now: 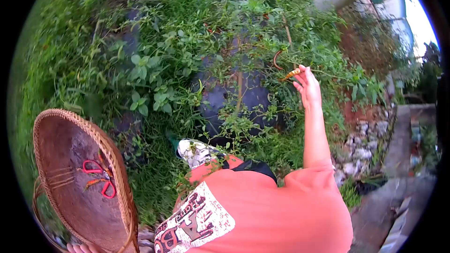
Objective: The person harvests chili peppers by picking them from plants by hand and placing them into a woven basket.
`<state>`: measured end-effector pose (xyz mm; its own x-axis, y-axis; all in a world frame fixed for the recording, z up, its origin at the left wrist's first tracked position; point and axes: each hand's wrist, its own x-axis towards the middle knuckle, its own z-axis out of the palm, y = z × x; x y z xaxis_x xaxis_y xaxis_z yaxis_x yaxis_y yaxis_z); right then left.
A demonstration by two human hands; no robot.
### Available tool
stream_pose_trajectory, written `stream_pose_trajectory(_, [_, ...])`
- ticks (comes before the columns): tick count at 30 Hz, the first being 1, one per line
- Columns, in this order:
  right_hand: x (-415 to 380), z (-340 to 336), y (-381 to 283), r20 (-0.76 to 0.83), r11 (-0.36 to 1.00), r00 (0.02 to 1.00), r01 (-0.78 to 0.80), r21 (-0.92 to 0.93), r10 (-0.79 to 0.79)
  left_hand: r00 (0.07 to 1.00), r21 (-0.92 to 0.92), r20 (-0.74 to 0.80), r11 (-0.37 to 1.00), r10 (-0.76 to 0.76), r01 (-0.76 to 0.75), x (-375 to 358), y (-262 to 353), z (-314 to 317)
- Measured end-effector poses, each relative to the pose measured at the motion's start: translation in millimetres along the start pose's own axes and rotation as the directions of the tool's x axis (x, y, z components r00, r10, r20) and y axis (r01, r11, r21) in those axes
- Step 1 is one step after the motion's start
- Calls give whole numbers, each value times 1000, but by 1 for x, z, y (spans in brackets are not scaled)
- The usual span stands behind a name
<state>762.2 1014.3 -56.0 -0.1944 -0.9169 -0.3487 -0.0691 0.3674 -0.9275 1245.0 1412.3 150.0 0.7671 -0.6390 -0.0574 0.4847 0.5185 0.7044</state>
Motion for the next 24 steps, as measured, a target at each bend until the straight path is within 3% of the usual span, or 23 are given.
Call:
stream_pose_trajectory(4, [8,12,4,-223,1000,975,8,14,-4,999,28,14,998,-49,48,65,14,-7])
stream_pose_trajectory(6, [8,17,5,-299,991,953,85,107,-50,989,23,110,995,-102,100,86,25,-9])
stream_pose_trajectory(10, [30,6,15,-272,959,954,-50,280,129,996,13,31,996,-88,87,126,18,13])
stream_pose_trajectory(12, [42,-12,20,-263,969,949,-115,217,172,988,10,64,990,-141,141,144,20,15])
stream_pose_trajectory(14, [44,-26,18,-166,954,962,-171,246,216,988,155,112,984,-105,87,157,38,0])
stream_pose_trajectory(18, [21,-13,-4,-262,936,899,-328,130,352,984,211,116,972,-132,105,179,52,-16])
stream_pose_trajectory(24, [6,-9,13,-373,856,771,-441,271,516,980,186,133,975,-151,125,195,62,-49])
